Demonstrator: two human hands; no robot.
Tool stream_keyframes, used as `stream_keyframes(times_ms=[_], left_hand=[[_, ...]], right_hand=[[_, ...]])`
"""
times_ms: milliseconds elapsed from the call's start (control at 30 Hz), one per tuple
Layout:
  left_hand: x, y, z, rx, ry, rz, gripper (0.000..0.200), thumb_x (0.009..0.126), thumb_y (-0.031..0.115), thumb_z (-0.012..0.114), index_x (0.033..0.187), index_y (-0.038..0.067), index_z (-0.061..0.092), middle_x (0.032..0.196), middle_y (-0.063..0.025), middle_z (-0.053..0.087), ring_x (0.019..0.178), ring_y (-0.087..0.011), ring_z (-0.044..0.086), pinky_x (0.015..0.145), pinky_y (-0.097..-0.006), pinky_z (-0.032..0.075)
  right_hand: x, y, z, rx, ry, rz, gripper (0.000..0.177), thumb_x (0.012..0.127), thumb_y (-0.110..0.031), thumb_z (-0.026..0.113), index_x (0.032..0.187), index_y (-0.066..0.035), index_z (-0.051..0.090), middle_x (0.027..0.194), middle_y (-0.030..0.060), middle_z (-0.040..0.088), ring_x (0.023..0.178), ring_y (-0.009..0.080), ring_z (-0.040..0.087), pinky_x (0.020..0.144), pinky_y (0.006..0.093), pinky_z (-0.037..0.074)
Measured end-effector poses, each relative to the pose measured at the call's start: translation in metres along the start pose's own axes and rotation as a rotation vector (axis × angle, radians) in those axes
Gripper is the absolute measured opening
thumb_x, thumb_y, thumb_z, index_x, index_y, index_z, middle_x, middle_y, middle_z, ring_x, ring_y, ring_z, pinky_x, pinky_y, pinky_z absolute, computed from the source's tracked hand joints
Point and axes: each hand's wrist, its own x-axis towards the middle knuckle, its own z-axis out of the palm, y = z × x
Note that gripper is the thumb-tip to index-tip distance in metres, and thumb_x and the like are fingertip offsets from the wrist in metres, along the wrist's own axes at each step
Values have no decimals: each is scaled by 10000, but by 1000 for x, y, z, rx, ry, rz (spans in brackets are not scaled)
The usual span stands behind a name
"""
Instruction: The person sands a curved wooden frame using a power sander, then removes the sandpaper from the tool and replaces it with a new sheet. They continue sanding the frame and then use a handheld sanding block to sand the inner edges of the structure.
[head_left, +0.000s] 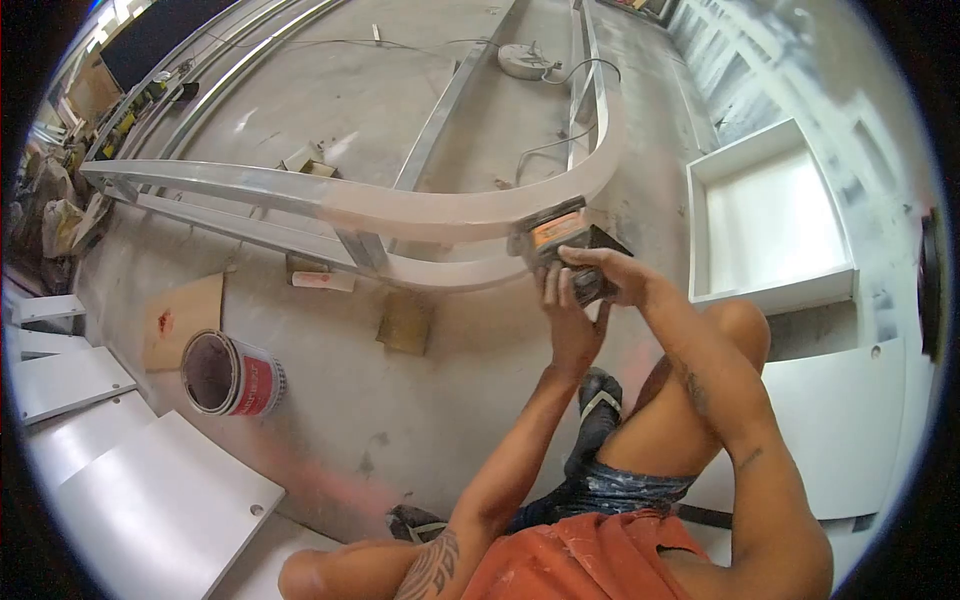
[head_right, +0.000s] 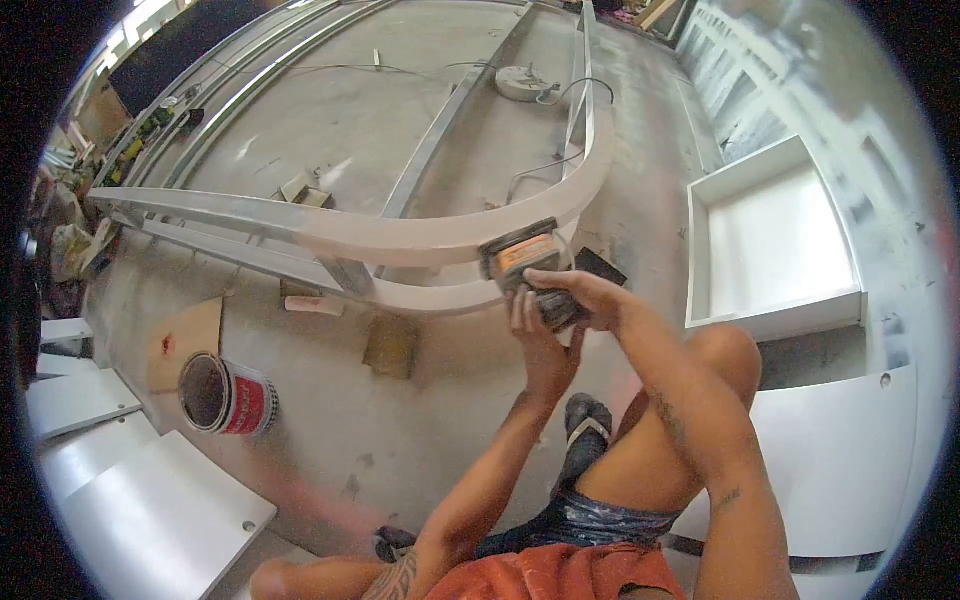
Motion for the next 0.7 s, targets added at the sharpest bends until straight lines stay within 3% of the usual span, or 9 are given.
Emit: stream_keyframes(times_ms=[33, 167, 233, 333, 467, 533, 567, 700], left_hand=[[-2, -8, -9, 46, 81, -1, 908, 925, 333, 758, 1529, -11, 174, 1503, -291, 285, 1418, -484, 290, 1172, -582, 253], [-2, -43, -47, 81, 221, 17, 948, 902, 470, 766, 1512, -11, 221, 1501, -262, 312, 1367, -449, 348, 1154, -575, 273], [5, -56, -70, 151, 355, 51, 1001, 847, 582, 782, 1482, -6, 280, 1437, -219, 383, 1331, -403, 406, 1130, -545, 327], [14, -78, -98, 83, 485, -51, 998, 803, 600, 819, 1456, 17, 341, 1367, -179, 432, 1286, -349, 463, 1094, -504, 388], [35, -89, -142, 161, 491, -52, 974, 803, 594, 822, 1455, 39, 359, 1316, -152, 454, 1273, -317, 490, 1070, -480, 417], [45, -96, -162, 27, 484, -76, 928, 814, 568, 824, 1441, 45, 383, 1315, -142, 458, 1277, -308, 496, 1068, -477, 418], [51, -99, -174, 120, 479, -34, 935, 808, 583, 826, 1438, 48, 390, 1304, -137, 464, 1269, -303, 503, 1057, -471, 432], [67, -97, -197, 43, 448, -50, 937, 810, 608, 813, 1443, 60, 394, 1295, -137, 468, 1246, -298, 514, 1028, -464, 457]], right_hand=[[7, 6, 13, 18, -15, -11, 527, 920, -442, 746, 1272, -66, 631, 1057, 54, 734, 820, 140, 720, 685, 297, 604], [27, 18, 63, 35, -79, -23, 522, 916, -443, 754, 1264, -72, 639, 1085, 64, 730, 895, 150, 714, 748, 309, 590], [32, 17, 94, 49, -123, 34, 453, 943, -427, 737, 1232, -93, 636, 1139, 24, 707, 1022, 132, 685, 882, 313, 565], [51, 23, 130, 137, -179, 20, 441, 940, -418, 745, 1226, -105, 621, 1163, 33, 693, 1061, 154, 673, 902, 336, 564], [66, 22, 174, 273, -248, 4, 417, 938, -416, 750, 1198, -118, 621, 1132, 35, 692, 1072, 163, 671, 911, 340, 564], [72, 19, 193, 330, -233, -27, 410, 940, -410, 750, 1198, -119, 623, 1124, 38, 689, 1070, 170, 673, 908, 330, 567], [76, 17, 203, 326, -235, -21, 414, 941, -411, 749, 1198, -112, 622, 1135, 41, 687, 1075, 168, 672, 895, 309, 573], [73, 6, 225, 331, -223, 23, 436, 943, -413, 748, 1209, -92, 622, 1162, 63, 690, 1076, 182, 676, 900, 305, 566]])
